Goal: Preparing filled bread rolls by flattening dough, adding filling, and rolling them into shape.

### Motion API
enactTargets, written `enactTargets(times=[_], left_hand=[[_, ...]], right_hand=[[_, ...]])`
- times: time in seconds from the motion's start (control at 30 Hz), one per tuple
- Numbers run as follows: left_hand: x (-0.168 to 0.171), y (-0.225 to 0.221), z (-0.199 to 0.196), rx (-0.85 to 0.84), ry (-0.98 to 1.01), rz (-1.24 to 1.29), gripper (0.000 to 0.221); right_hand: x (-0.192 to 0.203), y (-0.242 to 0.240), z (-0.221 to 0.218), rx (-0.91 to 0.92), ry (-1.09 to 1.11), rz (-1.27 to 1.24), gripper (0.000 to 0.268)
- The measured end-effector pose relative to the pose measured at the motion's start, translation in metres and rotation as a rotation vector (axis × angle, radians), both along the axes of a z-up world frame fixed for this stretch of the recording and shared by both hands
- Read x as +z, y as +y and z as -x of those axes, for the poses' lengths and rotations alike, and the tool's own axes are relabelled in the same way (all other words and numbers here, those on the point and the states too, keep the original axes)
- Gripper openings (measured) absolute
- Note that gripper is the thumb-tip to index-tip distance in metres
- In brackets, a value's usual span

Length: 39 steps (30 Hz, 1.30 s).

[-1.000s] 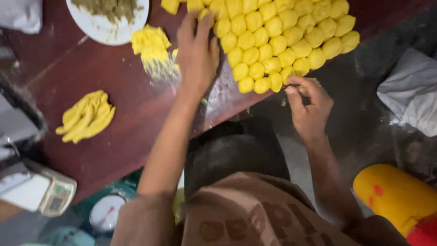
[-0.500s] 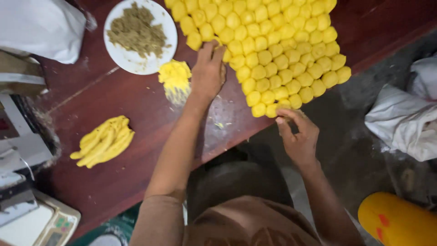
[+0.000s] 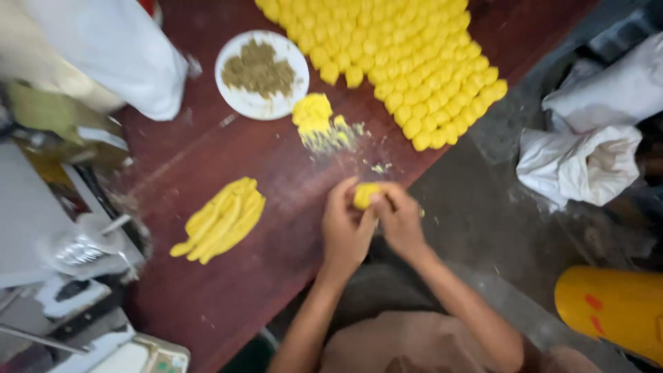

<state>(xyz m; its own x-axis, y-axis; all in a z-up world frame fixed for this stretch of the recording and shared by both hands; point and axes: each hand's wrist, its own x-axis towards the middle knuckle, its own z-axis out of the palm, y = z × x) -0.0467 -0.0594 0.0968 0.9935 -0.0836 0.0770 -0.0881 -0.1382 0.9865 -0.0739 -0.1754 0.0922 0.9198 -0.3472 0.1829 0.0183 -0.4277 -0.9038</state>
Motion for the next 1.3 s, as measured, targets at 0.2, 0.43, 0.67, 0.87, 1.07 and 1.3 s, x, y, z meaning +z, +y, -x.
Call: enactTargets(times=[0.2, 0.43, 0.67, 0.87, 1.07, 1.3], left_hand=[[-0.029, 0.081, 0.019, 0.21, 0.353, 0.217, 0.023], [-0.022, 0.045, 0.02, 0.364, 0.351, 0.257, 0.028], [-0.011, -0.016, -0.009, 0.595, 0.414, 0.542, 0.051], [-0.01, -0.085, -0.003, 0.697, 0.346, 0.363, 0.051], [-0.024, -0.094, -0.011, 0.787, 0.271, 0.244, 0.051], [-0.067, 0.007, 0.022, 0.688, 0.165, -0.277, 0.045]], right_hand=[[0.031, 0.062, -0.007, 0.39, -0.031, 0.125, 0.015], [0.02, 0.071, 0.001, 0.229, -0.064, 0.221, 0.02], [0.008, 0.018, -0.009, 0.235, 0.041, 0.122, 0.017], [-0.016, -0.05, -0.027, 0.374, -0.012, 0.17, 0.018], [-0.013, -0.091, -0.036, 0.393, -0.037, 0.084, 0.008], [-0.042, -0.065, -0.053, 0.584, 0.254, 0.012, 0.026]])
